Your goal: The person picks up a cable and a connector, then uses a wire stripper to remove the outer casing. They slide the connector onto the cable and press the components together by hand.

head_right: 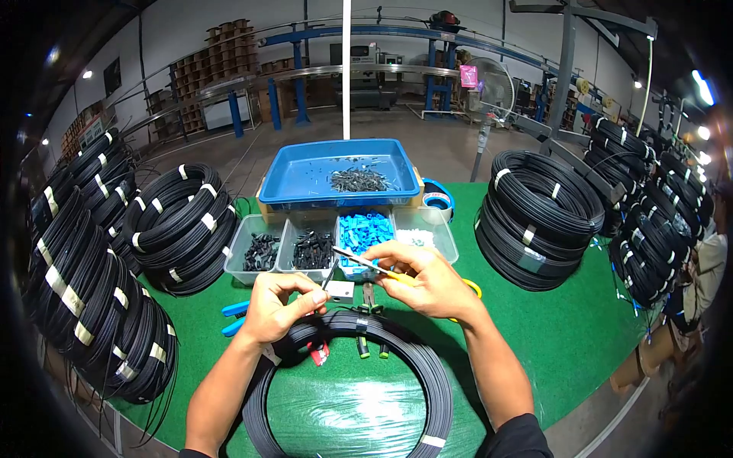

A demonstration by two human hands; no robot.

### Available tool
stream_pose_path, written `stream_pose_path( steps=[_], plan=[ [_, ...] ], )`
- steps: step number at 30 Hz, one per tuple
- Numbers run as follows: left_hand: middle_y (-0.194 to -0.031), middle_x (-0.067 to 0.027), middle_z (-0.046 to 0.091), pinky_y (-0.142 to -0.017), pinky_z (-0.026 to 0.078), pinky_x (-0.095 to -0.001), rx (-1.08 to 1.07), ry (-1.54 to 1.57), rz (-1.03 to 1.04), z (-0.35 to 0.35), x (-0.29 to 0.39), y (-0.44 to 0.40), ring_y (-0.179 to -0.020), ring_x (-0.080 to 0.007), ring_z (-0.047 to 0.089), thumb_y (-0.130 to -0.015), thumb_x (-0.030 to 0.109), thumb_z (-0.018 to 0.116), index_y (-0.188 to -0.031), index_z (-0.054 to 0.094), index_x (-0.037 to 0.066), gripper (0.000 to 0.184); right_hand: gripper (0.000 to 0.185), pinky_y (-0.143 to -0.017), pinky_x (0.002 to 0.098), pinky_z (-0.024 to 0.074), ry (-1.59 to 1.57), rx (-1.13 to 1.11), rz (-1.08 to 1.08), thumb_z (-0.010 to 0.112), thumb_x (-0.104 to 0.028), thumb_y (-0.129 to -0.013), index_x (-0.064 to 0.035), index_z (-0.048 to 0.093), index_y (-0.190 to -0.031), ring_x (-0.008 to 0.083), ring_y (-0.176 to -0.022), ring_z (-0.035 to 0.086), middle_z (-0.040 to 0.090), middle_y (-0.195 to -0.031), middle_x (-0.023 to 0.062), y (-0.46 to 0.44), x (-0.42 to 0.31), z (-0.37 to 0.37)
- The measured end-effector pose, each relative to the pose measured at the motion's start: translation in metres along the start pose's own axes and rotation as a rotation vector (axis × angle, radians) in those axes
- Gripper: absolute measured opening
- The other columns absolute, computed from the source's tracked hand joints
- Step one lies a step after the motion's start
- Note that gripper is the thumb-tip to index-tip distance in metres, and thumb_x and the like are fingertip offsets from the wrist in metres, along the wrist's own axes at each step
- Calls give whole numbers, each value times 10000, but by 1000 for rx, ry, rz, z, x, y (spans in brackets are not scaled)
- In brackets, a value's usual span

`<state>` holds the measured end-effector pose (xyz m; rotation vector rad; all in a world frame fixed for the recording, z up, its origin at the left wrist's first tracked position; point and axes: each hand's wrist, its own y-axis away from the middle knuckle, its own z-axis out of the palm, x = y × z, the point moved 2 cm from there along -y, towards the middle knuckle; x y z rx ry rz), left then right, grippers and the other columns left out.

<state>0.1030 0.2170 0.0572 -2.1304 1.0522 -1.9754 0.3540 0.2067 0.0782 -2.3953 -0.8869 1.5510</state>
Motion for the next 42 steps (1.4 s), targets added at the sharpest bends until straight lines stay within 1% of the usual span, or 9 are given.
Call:
stream_pose_path(
  steps=[5, 9, 16, 23, 26, 33, 36, 38, 42],
  plan=[
    [-790, -71, 737, -708, 518, -292, -94, -107, 14, 4, -4, 6, -730, -132, 663, -862, 121, 753, -883, 770, 9, 115, 378, -746, 252, 474, -84, 180, -22, 572, 38, -833, -50, 587, -1201, 73, -858, 564, 605, -972, 4, 2, -11, -28],
    [-795, -82, 734, -709, 518, -286, -64, -51, -33, 3, -3, 7, -732, -131, 662, -864, 114, 750, -886, 766, 0, 118, 316, -533, 205, 422, -129, 325, -42, 583, 42, -878, -42, 562, -1182, 43, -618, 521, 603, -843, 21, 11, -14, -56],
    [-794, -80, 728, -690, 511, -286, 1, -14, -80, -5, -6, 7, -730, -117, 652, -871, 106, 735, -883, 763, -6, 117, 181, -520, 235, 483, -156, 383, -12, 600, 19, -840, -49, 498, -972, 84, -639, 604, 620, -849, 43, 10, -22, -50],
    [-812, -69, 726, -727, 518, -257, 33, -5, -92, -10, -13, -24, -753, -107, 656, -916, 130, 695, -951, 746, -30, 171, 144, -646, 346, 585, -121, 238, 50, 610, -8, -821, -25, 489, -898, 192, -670, 693, 624, -728, 92, -29, -12, -52],
    [-824, -66, 729, -733, 523, -261, 79, 42, -149, -16, -24, -64, -754, -99, 654, -921, 147, 699, -966, 743, -26, 183, 93, -573, 307, 544, -91, 182, 144, 624, -50, -829, -1, 546, -833, 175, -631, 687, 657, -706, 110, -81, 4, -63],
    [-840, -60, 747, -513, 390, -203, 144, 79, -438, -19, -59, -106, -562, -35, 522, -900, 173, 692, -977, 754, 21, 181, 101, -507, 268, 459, 338, -22, 595, 668, -52, -705, 19, 672, -777, 158, -574, 627, 678, -699, 113, -171, 41, -93],
    [-832, -48, 748, -488, 346, -198, 128, 93, -468, -21, -70, -111, -527, -20, 475, -897, 190, 697, -976, 757, 31, 187, 97, -625, 360, 608, 267, -27, 705, 694, 38, -754, 91, 659, -828, 262, -681, 723, 704, -760, 180, -187, 62, -99],
    [-832, -42, 746, -490, 334, -190, 132, 86, -472, -22, -69, -111, -532, -18, 477, -899, 188, 696, -975, 757, 32, 184, 133, -664, 392, 623, 95, -32, 684, 678, -8, -762, 101, 686, -837, 303, -736, 741, 722, -837, 216, -190, 76, -102],
    [-819, -30, 737, -485, 321, -194, 89, 152, -426, -23, -72, -105, -536, -16, 471, -902, 199, 698, -976, 754, 31, 191, 87, -565, 331, 587, 176, 22, 727, 713, 32, -757, 90, 650, -771, 235, -616, 695, 694, -748, 183, -188, 73, -98]
  ],
)
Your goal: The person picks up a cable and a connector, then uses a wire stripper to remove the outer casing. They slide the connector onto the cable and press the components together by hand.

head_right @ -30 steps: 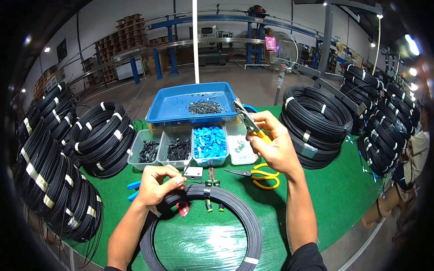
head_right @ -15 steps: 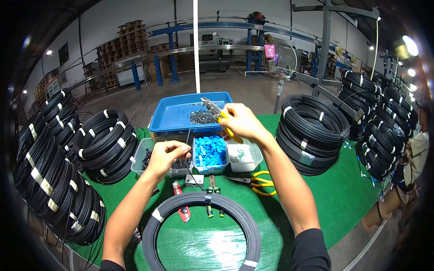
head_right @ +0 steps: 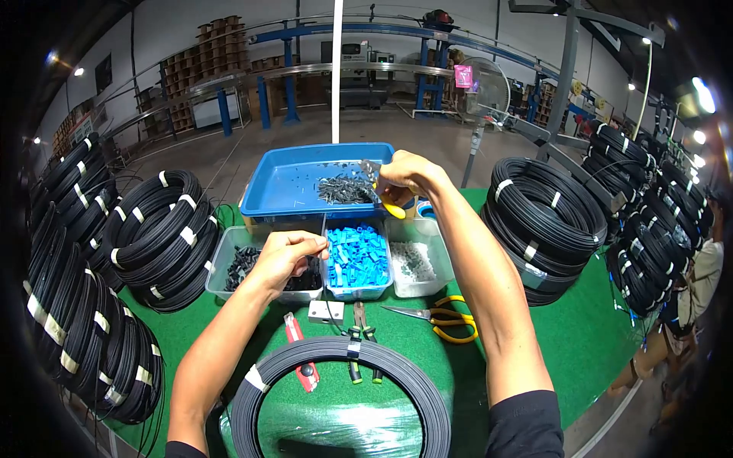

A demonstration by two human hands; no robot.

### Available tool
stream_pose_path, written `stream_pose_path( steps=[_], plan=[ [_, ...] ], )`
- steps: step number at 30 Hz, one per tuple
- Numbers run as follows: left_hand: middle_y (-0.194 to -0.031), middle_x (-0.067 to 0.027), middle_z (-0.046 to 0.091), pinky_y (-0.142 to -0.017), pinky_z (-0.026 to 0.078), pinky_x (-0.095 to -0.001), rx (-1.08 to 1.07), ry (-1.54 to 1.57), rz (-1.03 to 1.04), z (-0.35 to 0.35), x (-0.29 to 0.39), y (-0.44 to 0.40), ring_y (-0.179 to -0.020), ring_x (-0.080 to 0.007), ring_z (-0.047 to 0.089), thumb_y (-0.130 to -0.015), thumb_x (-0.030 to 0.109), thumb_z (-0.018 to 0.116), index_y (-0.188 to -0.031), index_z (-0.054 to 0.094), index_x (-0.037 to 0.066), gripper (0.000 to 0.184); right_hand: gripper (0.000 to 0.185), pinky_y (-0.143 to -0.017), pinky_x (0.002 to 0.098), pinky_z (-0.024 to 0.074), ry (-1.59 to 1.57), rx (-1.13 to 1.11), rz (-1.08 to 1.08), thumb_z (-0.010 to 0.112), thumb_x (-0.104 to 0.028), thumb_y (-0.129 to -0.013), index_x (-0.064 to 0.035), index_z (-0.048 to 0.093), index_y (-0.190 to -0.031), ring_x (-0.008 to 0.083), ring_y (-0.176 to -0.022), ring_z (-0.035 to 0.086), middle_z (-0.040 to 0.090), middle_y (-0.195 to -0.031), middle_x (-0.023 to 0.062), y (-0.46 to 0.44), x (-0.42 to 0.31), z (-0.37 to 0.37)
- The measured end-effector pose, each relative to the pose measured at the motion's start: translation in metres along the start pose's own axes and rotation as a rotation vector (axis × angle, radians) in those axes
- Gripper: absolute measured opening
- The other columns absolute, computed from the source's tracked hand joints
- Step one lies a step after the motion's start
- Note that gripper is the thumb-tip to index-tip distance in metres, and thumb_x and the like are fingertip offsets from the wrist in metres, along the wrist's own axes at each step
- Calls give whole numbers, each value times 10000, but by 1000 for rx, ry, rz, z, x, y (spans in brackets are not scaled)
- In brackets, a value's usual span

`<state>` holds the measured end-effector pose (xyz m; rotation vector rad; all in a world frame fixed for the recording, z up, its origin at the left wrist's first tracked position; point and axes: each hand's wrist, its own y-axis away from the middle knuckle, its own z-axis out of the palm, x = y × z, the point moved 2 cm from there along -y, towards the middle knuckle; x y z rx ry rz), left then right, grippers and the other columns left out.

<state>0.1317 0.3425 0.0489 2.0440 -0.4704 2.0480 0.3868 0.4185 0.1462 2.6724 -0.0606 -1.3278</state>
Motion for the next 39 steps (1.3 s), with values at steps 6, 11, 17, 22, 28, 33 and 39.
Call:
stream_pose_path(
  steps=[6, 11, 17, 22, 28, 33, 39],
  plan=[
    [-798, -25, 711, -486, 345, -185, 6, -43, 77, -2, 6, 8, -553, -25, 481, -911, 210, 691, -968, 736, 13, 210, 120, -570, 321, 579, -22, -25, -8, 714, 8, -751, 82, 675, -838, 207, -620, 684, 696, -763, 159, 11, 4, 7],
    [-829, -48, 741, -533, 393, -209, 14, -103, 143, -3, 20, 38, -637, -49, 572, -896, 214, 708, -968, 756, 32, 201, 205, -623, 349, 579, -46, 35, -147, 715, -82, -812, 1, 585, -946, 186, -721, 653, 650, -814, 101, 34, 20, 10],
    [-837, -74, 743, -539, 432, -215, -35, -120, 247, -3, 32, 90, -613, -58, 569, -904, 192, 721, -953, 747, 3, 197, 322, -672, 471, 488, -406, -62, -229, 501, -354, -920, -167, 406, -1164, 224, -830, 594, 525, -895, 59, 104, 62, 33],
    [-856, -82, 742, -524, 449, -211, -20, -200, 379, 2, 31, 121, -602, -58, 566, -924, 124, 692, -953, 740, -15, 150, 304, -713, 376, 489, 56, -33, -300, 416, -259, -954, -69, 511, -1172, 210, -797, 600, 611, -911, 110, 177, 77, 66],
    [-840, -82, 742, -510, 453, -216, 22, -190, 355, 0, 21, 129, -597, -62, 574, -923, 126, 695, -952, 741, -16, 152, 355, -825, 440, 461, 196, -46, -279, 437, -341, -1010, -33, 494, -1177, 325, -919, 610, 628, -967, 182, 199, 107, 89],
    [-869, -73, 740, -763, 534, -261, -4, -161, 277, 1, 22, 133, -812, -111, 675, -936, 128, 699, -954, 734, -26, 158, 350, -940, 471, 456, 396, -132, -315, 495, -281, -1003, 17, 503, -1187, 402, -1087, 603, 629, -1095, 265, 191, 128, 100],
    [-887, -80, 745, -727, 539, -250, 51, -117, 320, 9, 21, 134, -798, -96, 675, -932, 119, 706, -980, 711, -23, 150, 475, -987, 499, 463, 752, -29, -241, 625, -324, -903, 1, 527, -1235, 419, -1135, 583, 574, -1184, 268, 187, 145, 112]
  ],
)
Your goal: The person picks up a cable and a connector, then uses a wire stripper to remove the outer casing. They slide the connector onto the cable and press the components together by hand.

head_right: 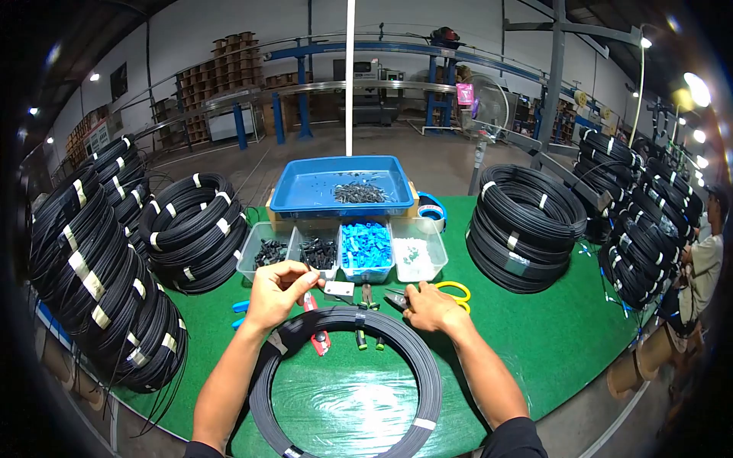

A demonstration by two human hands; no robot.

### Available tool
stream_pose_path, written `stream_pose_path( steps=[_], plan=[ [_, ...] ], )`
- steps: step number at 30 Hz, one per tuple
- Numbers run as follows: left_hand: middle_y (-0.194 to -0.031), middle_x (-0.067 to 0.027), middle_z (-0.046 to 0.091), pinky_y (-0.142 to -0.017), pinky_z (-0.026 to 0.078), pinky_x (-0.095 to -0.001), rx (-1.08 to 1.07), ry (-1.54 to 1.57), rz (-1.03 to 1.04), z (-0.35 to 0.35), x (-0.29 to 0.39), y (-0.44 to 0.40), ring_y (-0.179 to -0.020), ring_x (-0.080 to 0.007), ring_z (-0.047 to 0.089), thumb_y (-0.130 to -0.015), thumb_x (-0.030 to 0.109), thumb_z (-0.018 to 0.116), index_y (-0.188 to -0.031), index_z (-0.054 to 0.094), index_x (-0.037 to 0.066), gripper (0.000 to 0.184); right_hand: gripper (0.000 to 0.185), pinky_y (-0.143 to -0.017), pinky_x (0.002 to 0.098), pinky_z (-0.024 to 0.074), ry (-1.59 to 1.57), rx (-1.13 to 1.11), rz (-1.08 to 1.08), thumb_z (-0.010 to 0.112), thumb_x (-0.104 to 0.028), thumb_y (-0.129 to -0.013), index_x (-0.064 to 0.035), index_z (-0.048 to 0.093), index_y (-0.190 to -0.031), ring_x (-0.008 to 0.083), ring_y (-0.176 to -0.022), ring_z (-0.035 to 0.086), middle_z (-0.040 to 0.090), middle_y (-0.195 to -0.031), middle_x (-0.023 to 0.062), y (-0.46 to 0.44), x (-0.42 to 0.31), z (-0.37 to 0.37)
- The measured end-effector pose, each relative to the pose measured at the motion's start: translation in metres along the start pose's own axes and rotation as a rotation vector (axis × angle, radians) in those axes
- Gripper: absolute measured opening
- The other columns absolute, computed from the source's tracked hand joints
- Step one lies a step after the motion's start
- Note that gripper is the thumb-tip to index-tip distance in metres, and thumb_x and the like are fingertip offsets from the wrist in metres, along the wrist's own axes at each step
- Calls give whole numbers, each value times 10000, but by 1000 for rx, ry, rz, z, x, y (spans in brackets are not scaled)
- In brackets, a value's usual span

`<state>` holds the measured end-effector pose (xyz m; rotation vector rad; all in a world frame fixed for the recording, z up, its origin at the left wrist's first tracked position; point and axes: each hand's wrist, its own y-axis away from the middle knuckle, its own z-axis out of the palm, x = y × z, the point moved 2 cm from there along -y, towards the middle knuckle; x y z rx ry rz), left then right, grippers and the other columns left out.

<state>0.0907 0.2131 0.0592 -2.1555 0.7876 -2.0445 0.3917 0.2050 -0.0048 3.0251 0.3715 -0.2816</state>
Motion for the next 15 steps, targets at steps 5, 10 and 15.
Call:
stream_pose_path(
  steps=[5, 10, 15],
  plan=[
    [-820, -55, 744, -656, 515, -224, 150, -41, 131, 5, -5, -1, -734, -76, 656, -904, 141, 734, -933, 742, -11, 155, 521, -914, 482, 514, 97, -61, 33, 770, -378, -783, -45, 617, -1154, 386, -1086, 618, 619, -1153, 205, -4, -5, -10],
    [-717, 18, 710, -455, 318, -202, 299, -139, 190, 6, 3, 1, -511, 12, 438, -845, 135, 773, -918, 773, 36, 123, 358, -837, 432, 537, -58, 53, -144, 746, -282, -836, -35, 657, -1080, 301, -960, 680, 707, -994, 153, -16, -31, -50],
    [-707, 22, 716, -424, 293, -199, 346, -279, 220, 8, 20, 11, -480, 12, 437, -828, 155, 797, -883, 797, 65, 106, 301, -889, 363, 522, -770, 217, -475, 683, -139, -922, 7, 623, -1178, 198, -1003, 662, 696, -1065, 111, -15, -95, -65]
  ],
)
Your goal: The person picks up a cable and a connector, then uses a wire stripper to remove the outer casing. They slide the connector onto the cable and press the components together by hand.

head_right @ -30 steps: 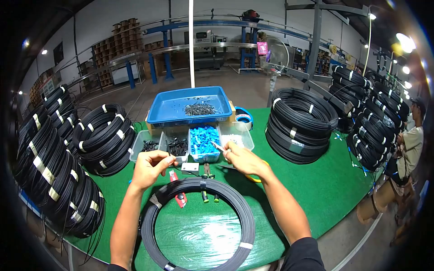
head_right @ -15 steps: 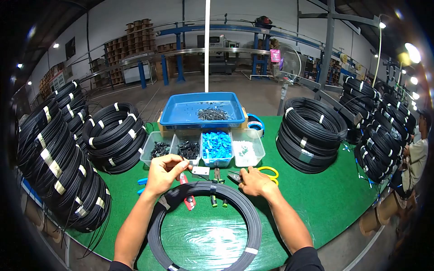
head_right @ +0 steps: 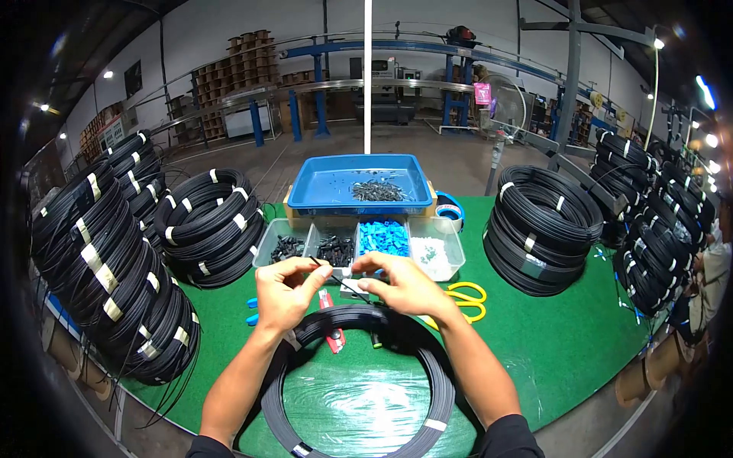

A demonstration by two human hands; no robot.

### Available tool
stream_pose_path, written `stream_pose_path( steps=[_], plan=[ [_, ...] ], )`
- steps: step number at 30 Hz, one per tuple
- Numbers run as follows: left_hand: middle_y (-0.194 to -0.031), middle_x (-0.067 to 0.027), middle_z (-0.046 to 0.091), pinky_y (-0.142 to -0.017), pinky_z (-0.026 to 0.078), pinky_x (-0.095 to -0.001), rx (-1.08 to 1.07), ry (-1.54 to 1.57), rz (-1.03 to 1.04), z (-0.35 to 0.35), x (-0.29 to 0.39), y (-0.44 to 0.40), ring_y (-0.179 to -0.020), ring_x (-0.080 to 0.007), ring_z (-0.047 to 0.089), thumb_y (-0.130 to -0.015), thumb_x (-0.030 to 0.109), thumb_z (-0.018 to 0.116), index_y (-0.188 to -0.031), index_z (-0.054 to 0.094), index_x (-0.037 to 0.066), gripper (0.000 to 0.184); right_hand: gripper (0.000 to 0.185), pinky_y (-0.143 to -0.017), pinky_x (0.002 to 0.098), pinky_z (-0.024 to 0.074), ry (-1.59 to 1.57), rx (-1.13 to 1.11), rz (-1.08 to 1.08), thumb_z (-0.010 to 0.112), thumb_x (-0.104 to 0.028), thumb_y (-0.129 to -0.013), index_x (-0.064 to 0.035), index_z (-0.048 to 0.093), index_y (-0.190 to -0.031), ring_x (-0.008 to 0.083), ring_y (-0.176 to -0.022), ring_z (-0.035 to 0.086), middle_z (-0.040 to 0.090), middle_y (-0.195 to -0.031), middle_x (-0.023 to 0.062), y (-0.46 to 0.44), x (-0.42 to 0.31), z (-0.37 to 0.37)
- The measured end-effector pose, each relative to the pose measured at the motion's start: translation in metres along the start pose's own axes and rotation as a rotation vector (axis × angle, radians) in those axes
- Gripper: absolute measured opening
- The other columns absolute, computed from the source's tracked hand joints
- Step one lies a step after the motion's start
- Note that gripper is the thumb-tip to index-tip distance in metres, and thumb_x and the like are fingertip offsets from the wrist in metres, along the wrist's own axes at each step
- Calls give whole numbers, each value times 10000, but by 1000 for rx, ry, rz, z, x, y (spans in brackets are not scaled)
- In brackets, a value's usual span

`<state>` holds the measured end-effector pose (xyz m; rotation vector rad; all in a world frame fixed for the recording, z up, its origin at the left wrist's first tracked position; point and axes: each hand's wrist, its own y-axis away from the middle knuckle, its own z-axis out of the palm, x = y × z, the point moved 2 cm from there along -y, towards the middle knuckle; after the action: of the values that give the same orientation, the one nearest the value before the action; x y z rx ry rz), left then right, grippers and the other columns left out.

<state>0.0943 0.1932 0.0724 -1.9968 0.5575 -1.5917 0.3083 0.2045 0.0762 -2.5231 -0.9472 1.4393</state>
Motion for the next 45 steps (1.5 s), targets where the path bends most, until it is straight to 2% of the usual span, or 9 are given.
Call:
stream_pose_path(
  steps=[4, 5, 10, 13, 19, 27, 40, 41, 45],
  plan=[
    [-775, -62, 754, -589, 439, -279, 45, -220, 371, 1, 15, 0, -576, -135, 620, -788, 173, 818, -813, 782, 63, 118, 209, -919, 322, 521, -418, -32, -35, 644, -82, -961, -6, 631, -1155, 168, -1012, 649, 677, -1037, 56, -4, 1, 20],
    [-811, -63, 759, -674, 451, -304, 26, -238, 312, 1, 20, 1, -634, -185, 641, -776, 186, 823, -780, 774, 81, 115, 207, -916, 317, 523, -501, -83, -19, 652, -100, -962, -9, 634, -1147, 157, -1001, 651, 677, -1029, 50, -4, 8, 18],
    [-820, -44, 761, -674, 442, -305, -6, -246, 243, 6, 20, 2, -686, -173, 622, -782, 199, 819, -786, 783, 101, 104, 187, -764, 246, 496, -639, -64, -10, 683, -129, -953, -20, 681, -1105, 83, -854, 612, 685, -972, 16, 1, 18, 14],
    [-824, -28, 762, -610, 376, -253, -66, -230, 210, 3, 18, -1, -625, -73, 502, -762, 189, 842, -847, 790, 72, 154, 171, -699, 232, 470, -678, -41, 47, 703, -119, -935, -20, 708, -1075, 64, -799, 588, 692, -947, 17, 8, 23, 7],
    [-1030, -34, 723, -590, 328, -183, -217, 24, 46, -17, 8, -10, -682, -20, 416, -654, 136, 855, -1315, 573, 68, 721, 132, -691, 268, 522, -639, 17, 23, 722, -108, -903, 1, 719, -977, 114, -788, 637, 697, -934, 61, 14, 31, -17],
    [-933, -123, 730, -853, 520, -312, -203, -197, 514, -20, 19, -9, -878, -207, 725, -704, 26, 786, -1219, 580, 17, 555, 109, -670, 271, 519, -601, 2, 62, 709, -91, -880, 15, 715, -908, 128, -751, 622, 652, -904, 68, 16, 28, -19],
    [-755, -80, 738, -802, 473, -296, -168, -285, 667, -16, 22, -7, -782, -172, 706, -707, -24, 761, -1083, 611, 28, 409, 86, -648, 268, 487, -510, -61, 1, 698, -56, -856, 14, 726, -896, 117, -738, 595, 634, -876, 57, 15, 24, -17],
    [-773, -16, 751, -808, 438, -324, -128, -197, 570, -17, 16, -6, -804, -170, 626, -683, 2, 767, -1109, 649, 67, 447, 86, -648, 268, 487, -510, -59, 1, 698, -56, -856, 14, 726, -896, 117, -738, 595, 634, -876, 57, 15, 25, -18],
    [-784, -105, 733, -786, 490, -281, -150, -74, 502, -29, 14, -11, -774, -163, 703, -679, -53, 742, -1143, 581, 15, 496, 90, -646, 273, 491, -552, -45, 46, 697, -55, -854, 15, 725, -904, 117, -742, 602, 648, -874, 61, 15, 24, -20]
  ],
)
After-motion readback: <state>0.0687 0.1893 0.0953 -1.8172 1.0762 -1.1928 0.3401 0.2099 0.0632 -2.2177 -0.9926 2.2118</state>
